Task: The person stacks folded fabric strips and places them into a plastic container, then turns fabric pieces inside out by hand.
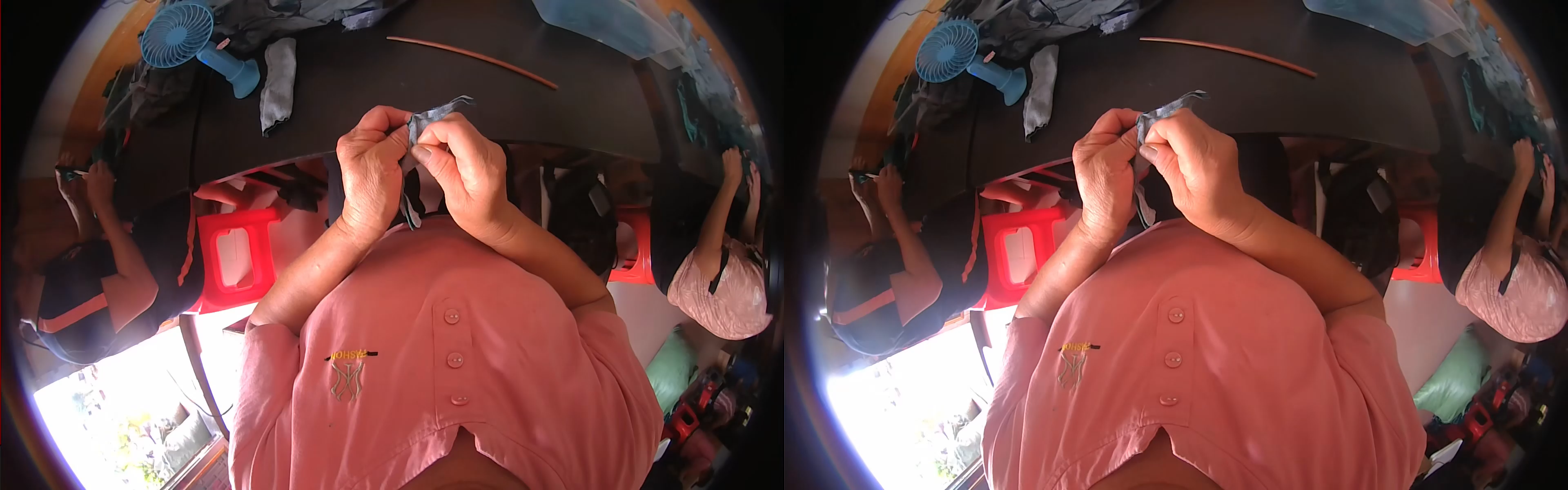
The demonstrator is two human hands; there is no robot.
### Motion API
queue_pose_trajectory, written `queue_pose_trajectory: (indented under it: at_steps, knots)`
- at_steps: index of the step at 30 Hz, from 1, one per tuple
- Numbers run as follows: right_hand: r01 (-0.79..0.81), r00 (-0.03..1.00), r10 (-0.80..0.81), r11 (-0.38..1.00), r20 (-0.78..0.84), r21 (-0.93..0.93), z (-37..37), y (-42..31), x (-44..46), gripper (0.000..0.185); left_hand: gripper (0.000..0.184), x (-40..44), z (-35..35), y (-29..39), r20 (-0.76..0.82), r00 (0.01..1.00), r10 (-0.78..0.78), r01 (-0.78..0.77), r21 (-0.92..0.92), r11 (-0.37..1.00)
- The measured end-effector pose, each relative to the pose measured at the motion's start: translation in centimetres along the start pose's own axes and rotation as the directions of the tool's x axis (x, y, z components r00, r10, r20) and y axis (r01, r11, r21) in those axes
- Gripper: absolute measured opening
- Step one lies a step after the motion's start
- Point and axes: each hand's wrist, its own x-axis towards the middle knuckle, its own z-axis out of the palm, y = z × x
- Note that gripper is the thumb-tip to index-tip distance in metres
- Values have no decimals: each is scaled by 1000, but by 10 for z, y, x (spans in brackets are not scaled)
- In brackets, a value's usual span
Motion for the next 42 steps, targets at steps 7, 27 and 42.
queue_pose_trajectory:
  at_steps: [7, 27, 42]
  knots:
    - [135, 989, -129, 986, 66, -101, -8, 4, 3, 19, 16, 4, 0, -5, 97, 993, -67, 78, -117, 990]
    - [-154, 988, 150, 982, 47, 105, -4, -9, -18, 13, 25, 0, -4, -3, 36, 993, 110, -109, -15, 994]
    - [-56, 982, 46, 997, 183, 51, -3, 4, -33, 16, 38, -3, -2, -3, -17, 999, 45, -46, -84, 995]
